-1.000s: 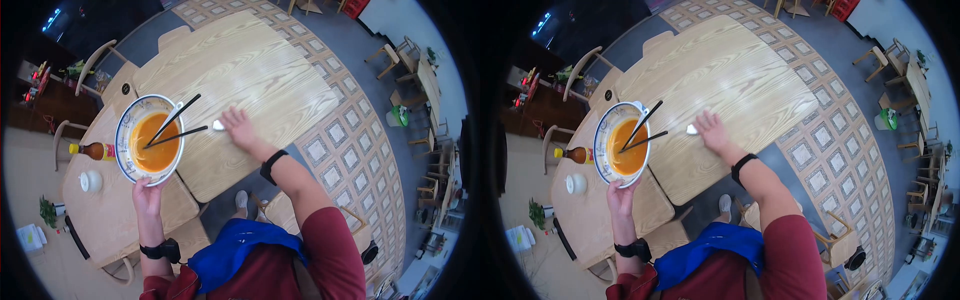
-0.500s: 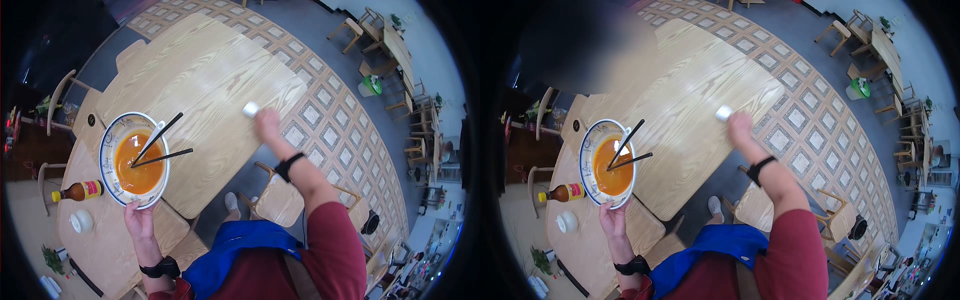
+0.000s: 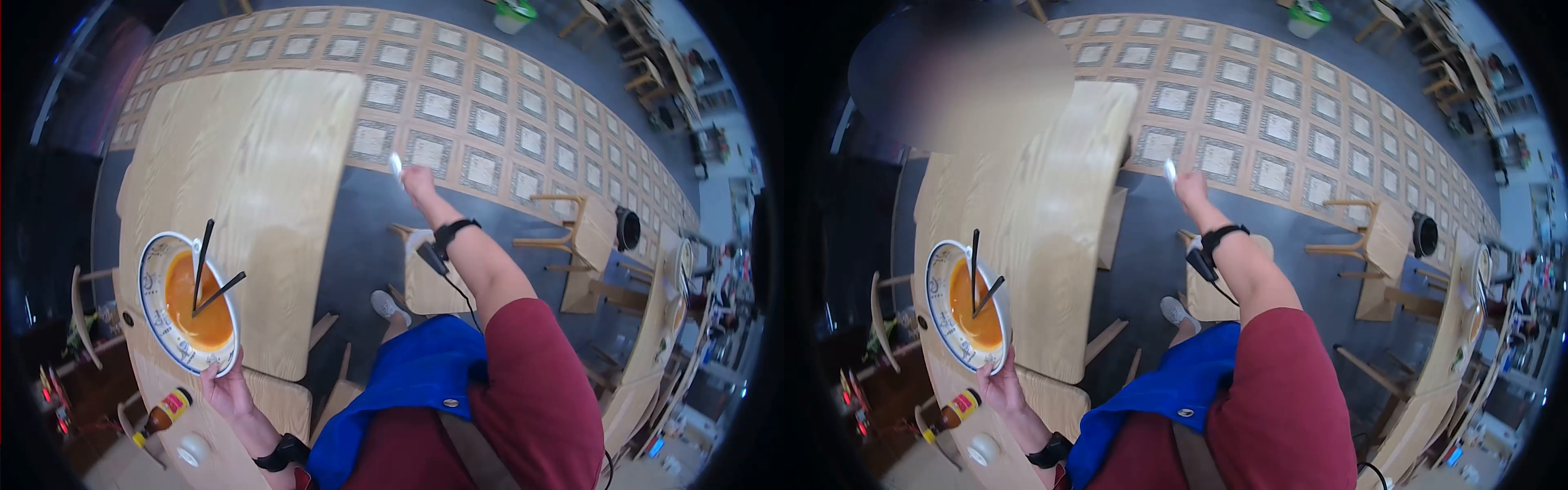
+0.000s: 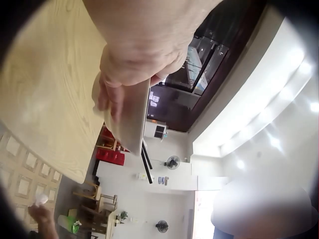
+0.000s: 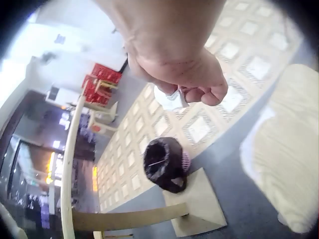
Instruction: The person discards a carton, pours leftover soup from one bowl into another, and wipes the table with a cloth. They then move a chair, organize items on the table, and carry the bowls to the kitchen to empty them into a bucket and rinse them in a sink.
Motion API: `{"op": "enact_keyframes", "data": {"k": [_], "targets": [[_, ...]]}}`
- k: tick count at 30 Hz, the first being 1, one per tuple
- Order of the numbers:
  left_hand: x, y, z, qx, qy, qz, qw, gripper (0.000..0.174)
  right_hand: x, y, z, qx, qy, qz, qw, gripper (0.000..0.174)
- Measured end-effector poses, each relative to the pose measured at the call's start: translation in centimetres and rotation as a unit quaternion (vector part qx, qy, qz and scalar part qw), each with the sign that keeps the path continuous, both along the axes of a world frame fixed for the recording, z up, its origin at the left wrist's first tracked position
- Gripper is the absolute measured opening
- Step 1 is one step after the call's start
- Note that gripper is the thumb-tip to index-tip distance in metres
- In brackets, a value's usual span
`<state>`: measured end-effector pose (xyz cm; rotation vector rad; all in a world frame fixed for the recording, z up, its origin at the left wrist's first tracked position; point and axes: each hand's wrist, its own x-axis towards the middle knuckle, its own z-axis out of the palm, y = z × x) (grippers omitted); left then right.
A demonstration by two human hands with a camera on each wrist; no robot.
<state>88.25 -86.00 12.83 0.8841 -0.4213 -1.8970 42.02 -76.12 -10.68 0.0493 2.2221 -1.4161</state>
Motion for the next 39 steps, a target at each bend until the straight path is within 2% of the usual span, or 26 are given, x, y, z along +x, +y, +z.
{"op": "enact_keyframes", "data": {"k": [1, 2, 5, 7, 8, 10, 12, 14, 16, 17, 21, 24, 26, 27, 29, 30, 32, 33, 35, 39], "targets": [[0.9, 0.5, 0.4, 0.002, -0.006, 0.000, 1.000, 0.064, 2.2, 3.5, -0.8, -0.054, -0.097, -0.018, 0.994, 0.007], [0.8, 0.9, 0.9, 0.007, -0.011, -0.006, 1.000, 0.065, 3.7, 6.9, -1.1, -0.077, -0.120, -0.062, 0.988, 0.003], [0.7, 2.4, 2.4, -0.015, -0.005, -0.056, 0.998, 0.066, 7.0, 17.0, 0.5, -0.021, -0.214, -0.079, 0.973, 0.007], [1.4, 4.0, 3.6, -0.013, 0.017, -0.092, 0.996, 0.066, 9.4, 23.0, 3.1, -0.030, -0.202, -0.065, 0.977, 0.010], [1.4, 4.6, 4.5, -0.003, 0.019, -0.094, 0.995, 0.067, 10.5, 26.2, 5.0, -0.068, -0.214, -0.054, 0.973, 0.010], [1.2, 6.0, 5.1, 0.001, 0.036, -0.122, 0.992, 0.067, 12.8, 32.1, 7.7, -0.066, -0.240, -0.108, 0.962, 0.010], [0.9, 7.4, 7.2, -0.029, 0.031, -0.201, 0.979, 0.069, 16.0, 38.1, 10.7, -0.063, -0.222, -0.165, 0.959, 0.009], [0.8, 10.1, 9.6, -0.018, 0.031, -0.227, 0.973, 0.068, 20.2, 44.2, 13.6, -0.046, -0.205, -0.210, 0.955, 0.008], [-2.4, 12.3, 10.4, -0.016, -0.004, -0.248, 0.969, 0.068, 21.3, 48.7, 14.9, -0.065, -0.241, -0.249, 0.936, 0.007], [-2.5, 13.9, 11.0, -0.038, 0.021, -0.278, 0.960, 0.066, 22.2, 51.1, 15.9, -0.077, -0.228, -0.266, 0.933, 0.007], [-10.6, 14.7, 7.5, -0.056, 0.008, -0.380, 0.923, 0.062, 19.8, 56.6, 14.7, -0.114, -0.211, -0.350, 0.906, 0.005], [-16.0, 21.1, 8.1, -0.083, -0.011, -0.435, 0.896, 0.060, 17.9, 62.4, 14.3, -0.146, -0.178, -0.388, 0.892, 0.007], [-19.4, 26.6, 8.5, -0.062, 0.006, -0.461, 0.885, 0.060, 16.9, 67.2, 14.0, -0.076, -0.112, -0.373, 0.918, 0.011], [-20.8, 29.6, 8.8, -0.035, 0.019, -0.474, 0.879, 0.059, 16.5, 69.8, 14.1, -0.082, -0.113, -0.375, 0.916, 0.011], [-23.5, 35.1, 9.2, -0.023, 0.028, -0.488, 0.872, 0.059, 16.2, 75.0, 14.4, 0.000, -0.035, -0.344, 0.938, 0.012], [-24.6, 37.6, 9.1, -0.006, 0.039, -0.501, 0.865, 0.059, 16.3, 77.4, 14.0, -0.004, -0.040, -0.341, 0.939, 0.012], [-27.3, 42.2, 9.0, 0.007, 0.063, -0.547, 0.835, 0.060, 16.4, 82.1, 13.2, 0.039, 0.054, -0.331, 0.941, 0.012], [-28.8, 44.6, 9.2, 0.013, 0.056, -0.550, 0.833, 0.061, 16.7, 83.7, 13.3, 0.034, 0.053, -0.336, 0.940, 0.012], [-31.7, 49.6, 9.9, 0.024, 0.045, -0.553, 0.832, 0.063, 16.7, 86.5, 14.9, -0.061, -0.040, -0.427, 0.901, 0.012], [-37.0, 55.9, 10.5, -0.004, 0.001, -0.598, 0.801, 0.061, 15.6, 90.7, 16.9, -0.124, -0.055, -0.473, 0.871, 0.014]]}}
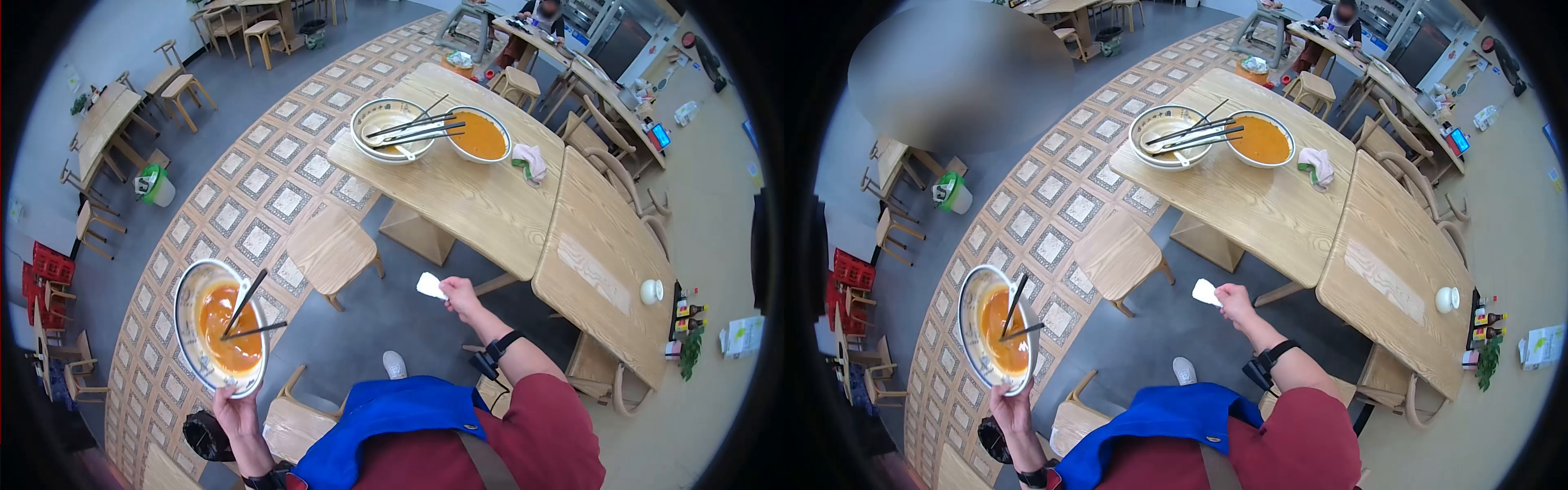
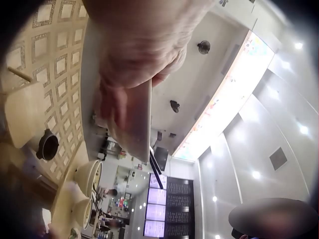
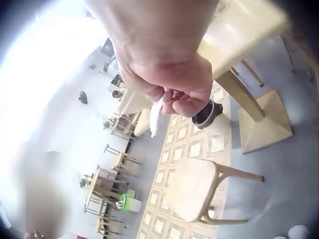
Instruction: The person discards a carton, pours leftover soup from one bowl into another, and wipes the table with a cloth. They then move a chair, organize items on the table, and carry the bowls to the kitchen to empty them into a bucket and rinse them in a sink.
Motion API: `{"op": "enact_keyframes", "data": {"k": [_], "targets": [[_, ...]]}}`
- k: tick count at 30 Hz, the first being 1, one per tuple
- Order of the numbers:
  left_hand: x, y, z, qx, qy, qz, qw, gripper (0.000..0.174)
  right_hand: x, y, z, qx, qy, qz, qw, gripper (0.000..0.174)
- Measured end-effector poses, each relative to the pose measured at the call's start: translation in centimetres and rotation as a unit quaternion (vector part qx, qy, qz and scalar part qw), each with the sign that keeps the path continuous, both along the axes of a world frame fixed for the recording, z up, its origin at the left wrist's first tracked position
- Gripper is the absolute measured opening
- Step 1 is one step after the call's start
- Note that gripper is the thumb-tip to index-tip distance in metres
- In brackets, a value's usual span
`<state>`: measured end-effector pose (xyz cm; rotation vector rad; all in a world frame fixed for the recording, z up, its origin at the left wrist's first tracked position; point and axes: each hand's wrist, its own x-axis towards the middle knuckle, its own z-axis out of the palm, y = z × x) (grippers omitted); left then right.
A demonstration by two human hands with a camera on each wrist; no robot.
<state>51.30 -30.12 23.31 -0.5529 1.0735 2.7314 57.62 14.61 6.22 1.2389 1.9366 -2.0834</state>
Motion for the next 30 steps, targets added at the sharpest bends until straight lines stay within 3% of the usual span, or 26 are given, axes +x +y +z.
{"op": "enact_keyframes", "data": {"k": [8, 12, 14, 16, 17, 19, 20, 22, 30], "targets": [[-11.3, 7.9, -0.7, -0.019, 0.009, -0.080, 0.997, 0.060, -7.2, 8.1, 10.0, -0.032, 0.116, 0.019, 0.993, 0.010], [-16.3, 10.0, 0.2, -0.048, 0.073, -0.123, 0.989, 0.062, -12.9, 11.3, 18.1, 0.141, 0.234, 0.094, 0.957, 0.009], [-18.9, 10.7, 0.3, -0.057, 0.077, -0.113, 0.989, 0.062, -16.5, 13.0, 21.1, 0.399, 0.286, 0.153, 0.858, 0.011], [-21.1, 11.2, -0.1, -0.057, 0.078, -0.116, 0.988, 0.062, -20.3, 13.5, 25.5, 0.516, 0.249, 0.190, 0.797, 0.014], [-22.0, 11.6, -0.1, -0.057, 0.072, -0.110, 0.990, 0.062, -22.4, 14.1, 26.8, 0.514, 0.248, 0.198, 0.797, 0.014], [-23.2, 12.3, 0.0, -0.050, 0.065, -0.092, 0.992, 0.062, -26.4, 14.8, 28.4, 0.618, 0.288, 0.215, 0.699, 0.015], [-23.9, 12.7, -0.3, -0.045, 0.057, -0.081, 0.994, 0.062, -28.7, 15.2, 29.0, 0.616, 0.293, 0.224, 0.696, 0.015], [-25.0, 13.2, -0.8, -0.042, 0.055, -0.066, 0.995, 0.062, -33.1, 16.2, 29.5, 0.712, 0.343, 0.254, 0.558, 0.014], [-28.2, 17.2, -3.5, -0.061, 0.008, 0.033, 0.998, 0.063, -50.2, 22.0, 24.4, 0.739, 0.295, 0.380, 0.472, 0.012]]}}
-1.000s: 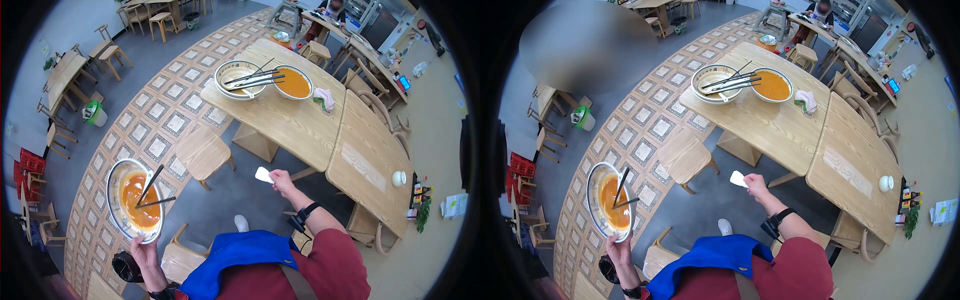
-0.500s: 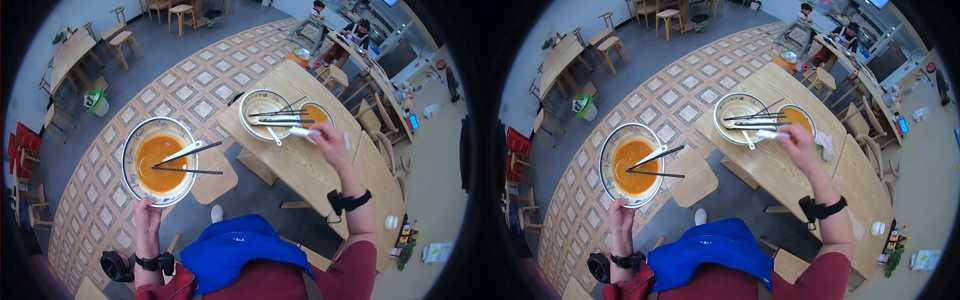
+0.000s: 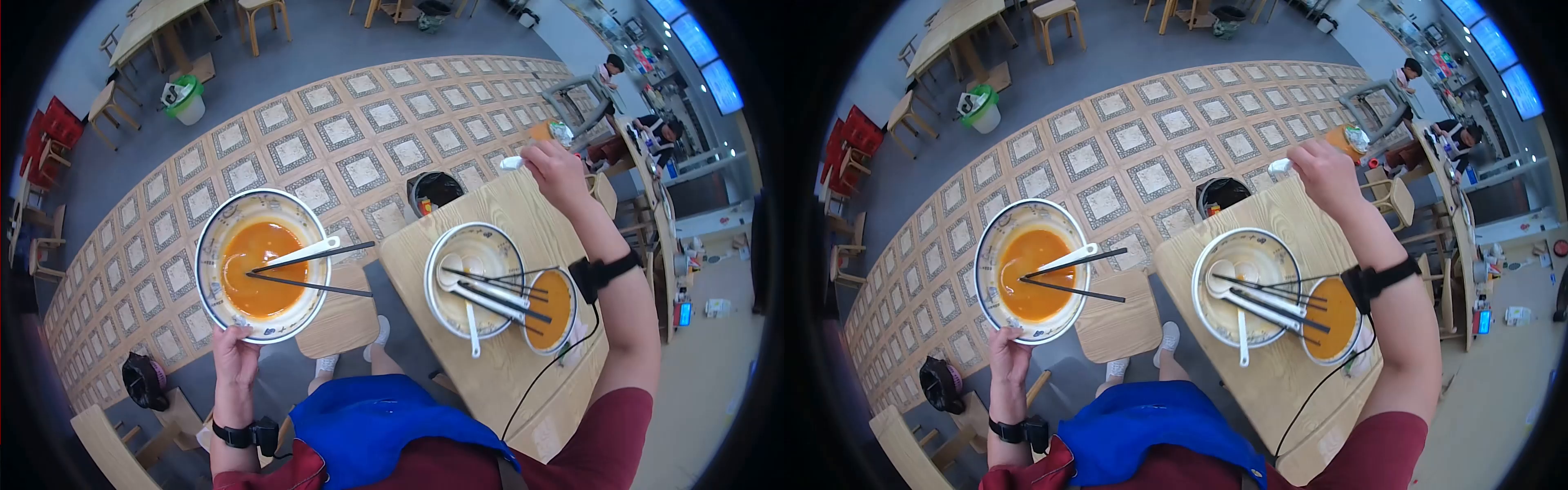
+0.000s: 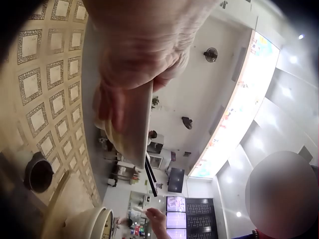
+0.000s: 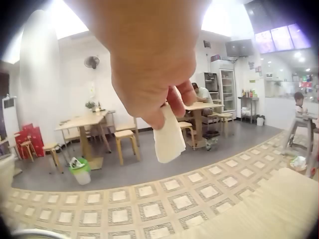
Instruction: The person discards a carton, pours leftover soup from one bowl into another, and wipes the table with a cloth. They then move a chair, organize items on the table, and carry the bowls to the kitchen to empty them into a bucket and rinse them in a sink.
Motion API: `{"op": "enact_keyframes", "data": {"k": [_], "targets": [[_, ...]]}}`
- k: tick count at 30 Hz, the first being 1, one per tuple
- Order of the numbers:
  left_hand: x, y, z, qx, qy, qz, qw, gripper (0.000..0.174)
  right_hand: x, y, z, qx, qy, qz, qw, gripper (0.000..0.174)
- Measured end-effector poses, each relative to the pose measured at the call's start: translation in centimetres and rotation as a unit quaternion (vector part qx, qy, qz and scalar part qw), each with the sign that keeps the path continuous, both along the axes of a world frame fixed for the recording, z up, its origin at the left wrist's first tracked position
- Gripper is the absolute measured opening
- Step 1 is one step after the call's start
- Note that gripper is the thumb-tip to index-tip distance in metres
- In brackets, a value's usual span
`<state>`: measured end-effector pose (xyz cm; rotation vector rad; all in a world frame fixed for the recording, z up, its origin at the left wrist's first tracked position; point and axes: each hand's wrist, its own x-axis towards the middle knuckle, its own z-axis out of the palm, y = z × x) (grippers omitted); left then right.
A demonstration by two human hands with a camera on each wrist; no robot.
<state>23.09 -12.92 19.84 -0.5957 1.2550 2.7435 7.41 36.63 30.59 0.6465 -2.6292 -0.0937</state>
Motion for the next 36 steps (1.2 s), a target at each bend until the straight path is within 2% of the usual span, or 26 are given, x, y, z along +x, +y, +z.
{"op": "enact_keyframes", "data": {"k": [2, 5, 8, 12, 14, 19, 21, 23, 25, 29, 31, 32, 34, 35, 36], "targets": [[-0.8, 1.3, -0.2, -0.003, -0.011, 0.026, 1.000, 0.063, -4.7, 1.8, -2.3, 0.050, -0.056, -0.057, 0.996, 0.012], [-1.5, 2.4, -0.6, -0.010, -0.020, 0.064, 0.998, 0.063, -9.9, 4.9, -6.1, 0.110, -0.117, -0.064, 0.985, 0.015], [-2.2, 3.0, -0.4, -0.025, -0.039, 0.071, 0.996, 0.062, -11.8, 5.9, -8.4, 0.036, -0.142, -0.069, 0.987, 0.018], [-3.0, 3.6, 0.3, -0.021, -0.037, 0.039, 0.998, 0.061, -11.2, 4.9, -5.7, -0.045, -0.175, -0.067, 0.981, 0.020], [-3.7, 3.7, 0.6, -0.015, -0.030, 0.020, 0.999, 0.062, -10.4, 5.2, -3.8, -0.134, -0.171, -0.089, 0.972, 0.019], [-5.1, 4.4, 1.5, -0.003, -0.025, -0.020, 0.999, 0.061, -4.6, 2.7, 3.0, -0.237, -0.172, -0.099, 0.951, 0.018], [-5.3, 4.3, 2.3, -0.022, -0.010, -0.069, 0.997, 0.060, -0.6, -0.4, 6.1, -0.336, -0.244, -0.087, 0.906, 0.017], [-5.4, 4.6, 3.7, -0.030, -0.007, -0.080, 0.996, 0.058, 4.3, -3.9, 8.8, -0.420, -0.341, -0.118, 0.833, 0.015], [-5.5, 4.8, 5.2, -0.043, -0.007, -0.143, 0.989, 0.056, 9.4, -6.6, 9.2, -0.476, -0.420, -0.118, 0.764, 0.014], [-5.1, 5.7, 7.5, -0.052, 0.023, -0.246, 0.968, 0.055, 18.4, -10.2, 4.0, -0.525, -0.516, -0.167, 0.656, 0.015], [-4.6, 7.0, 9.2, -0.043, 0.022, -0.283, 0.958, 0.055, 21.8, -12.1, 0.8, -0.590, -0.568, -0.181, 0.544, 0.037], [-4.3, 7.5, 9.9, -0.037, 0.017, -0.302, 0.952, 0.054, 23.3, -13.4, -0.5, -0.605, -0.556, -0.191, 0.538, 0.037], [-3.7, 8.4, 10.4, -0.036, 0.018, -0.351, 0.936, 0.056, 26.2, -15.5, -2.6, -0.743, -0.458, -0.099, 0.478, 0.071], [-3.2, 9.1, 10.5, -0.030, 0.018, -0.378, 0.925, 0.057, 27.3, -16.2, -3.1, -0.756, -0.436, -0.115, 0.475, 0.071], [-2.6, 10.0, 10.8, -0.037, 0.014, -0.402, 0.915, 0.056, 28.4, -16.7, -3.3, -0.796, -0.399, -0.092, 0.446, 0.082]]}}
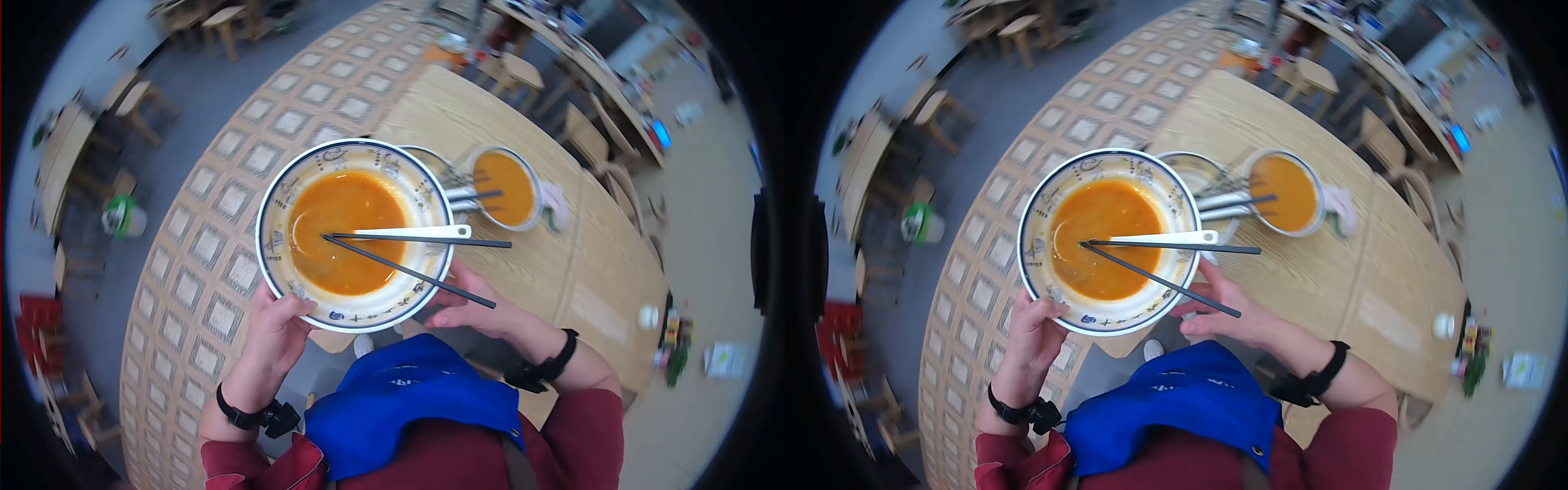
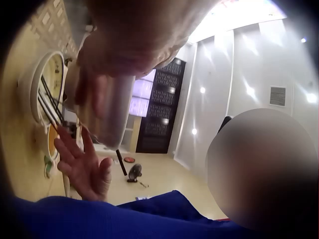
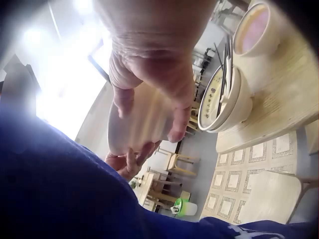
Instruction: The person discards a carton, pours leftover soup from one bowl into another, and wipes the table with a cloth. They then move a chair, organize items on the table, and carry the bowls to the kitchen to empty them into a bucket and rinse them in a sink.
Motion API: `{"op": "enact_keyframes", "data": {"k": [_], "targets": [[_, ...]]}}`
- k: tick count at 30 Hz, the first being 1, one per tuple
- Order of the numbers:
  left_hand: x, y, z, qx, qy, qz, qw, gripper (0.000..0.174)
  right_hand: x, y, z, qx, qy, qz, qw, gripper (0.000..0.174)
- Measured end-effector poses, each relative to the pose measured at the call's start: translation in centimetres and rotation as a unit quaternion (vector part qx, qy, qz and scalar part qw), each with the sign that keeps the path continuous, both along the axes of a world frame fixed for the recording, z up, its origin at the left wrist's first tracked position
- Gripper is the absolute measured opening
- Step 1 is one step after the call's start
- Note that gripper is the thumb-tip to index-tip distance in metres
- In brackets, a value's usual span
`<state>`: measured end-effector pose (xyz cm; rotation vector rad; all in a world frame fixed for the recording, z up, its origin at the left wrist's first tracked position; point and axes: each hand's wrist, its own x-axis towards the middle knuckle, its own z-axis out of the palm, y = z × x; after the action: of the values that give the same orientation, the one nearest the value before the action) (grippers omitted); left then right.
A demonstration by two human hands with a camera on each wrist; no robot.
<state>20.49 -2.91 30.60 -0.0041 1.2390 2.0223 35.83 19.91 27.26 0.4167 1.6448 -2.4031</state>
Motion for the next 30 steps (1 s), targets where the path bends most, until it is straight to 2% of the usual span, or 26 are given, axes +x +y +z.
{"op": "enact_keyframes", "data": {"k": [1, 3, 5, 6, 7, 8, 9, 10, 11, 13, 14, 15, 20, 21, 25, 27, 30], "targets": [[0.1, 0.2, 0.4, 0.004, -0.006, -0.032, 0.999, 0.056, 0.8, -1.1, 0.1, -0.043, 0.028, -0.039, 0.998, 0.093], [2.5, 2.6, 0.8, 0.012, -0.017, -0.106, 0.994, 0.055, 4.6, -0.6, -1.1, -0.041, 0.065, -0.100, 0.992, 0.087], [4.8, 4.8, 0.1, 0.011, -0.014, -0.153, 0.988, 0.053, 7.6, 0.4, -1.1, -0.084, 0.055, -0.155, 0.983, 0.073], [6.0, 6.0, -0.3, 0.005, -0.028, -0.172, 0.985, 0.052, 9.6, 1.5, -2.0, -0.095, 0.021, -0.170, 0.981, 0.053], [7.3, 7.4, -0.8, 0.000, -0.042, -0.188, 0.981, 0.052, 11.4, 2.7, -2.9, -0.093, 0.029, -0.182, 0.978, 0.053], [-3.0, -0.6, 1.0, 0.022, -0.075, -0.204, 0.976, 0.052, 2.0, -5.7, 0.3, -0.187, 0.023, -0.244, 0.951, 0.047], [-4.0, -1.0, 0.5, 0.029, -0.073, -0.215, 0.973, 0.052, 1.5, -5.9, -0.1, -0.293, 0.046, -0.286, 0.911, 0.043], [-4.7, -1.3, 0.2, 0.020, -0.093, -0.238, 0.967, 0.053, 1.3, -6.1, -0.4, -0.225, 0.018, -0.321, 0.920, 0.047], [-5.3, -1.3, 0.1, 0.013, -0.111, -0.263, 0.958, 0.055, 1.1, -6.1, -0.5, -0.215, 0.026, -0.333, 0.918, 0.047], [-6.1, -1.2, 0.7, 0.019, -0.100, -0.293, 0.951, 0.056, 0.1, -6.3, 1.0, -0.273, 0.034, -0.353, 0.894, 0.051], [-6.7, -1.2, 0.6, 0.018, -0.127, -0.311, 0.942, 0.057, -0.7, -6.6, 1.7, -0.260, 0.035, -0.352, 0.899, 0.052], [-6.9, -1.0, -0.2, 0.014, -0.148, -0.326, 0.934, 0.057, -0.7, -6.4, 0.9, -0.282, 0.024, -0.385, 0.878, 0.052], [-5.9, -0.2, -2.8, 0.078, -0.144, -0.350, 0.922, 0.058, -0.5, -4.5, 1.3, -0.214, 0.017, -0.379, 0.900, 0.049], [-5.4, 0.1, -3.3, 0.066, -0.150, -0.321, 0.933, 0.058, -1.0, -4.0, 0.8, -0.188, 0.012, -0.383, 0.904, 0.047], [-3.4, 1.5, -6.7, 0.147, -0.229, -0.295, 0.916, 0.057, -0.8, -1.3, 0.1, -0.214, 0.016, -0.337, 0.917, 0.050], [-2.4, 1.3, -7.6, 0.173, -0.233, -0.257, 0.922, 0.058, -0.7, -1.3, -0.1, -0.194, 0.034, -0.339, 0.920, 0.048], [-1.8, 1.3, -7.4, 0.191, -0.218, -0.226, 0.930, 0.060, -1.0, 0.1, -1.2, -0.234, 0.028, -0.301, 0.924, 0.048]]}}
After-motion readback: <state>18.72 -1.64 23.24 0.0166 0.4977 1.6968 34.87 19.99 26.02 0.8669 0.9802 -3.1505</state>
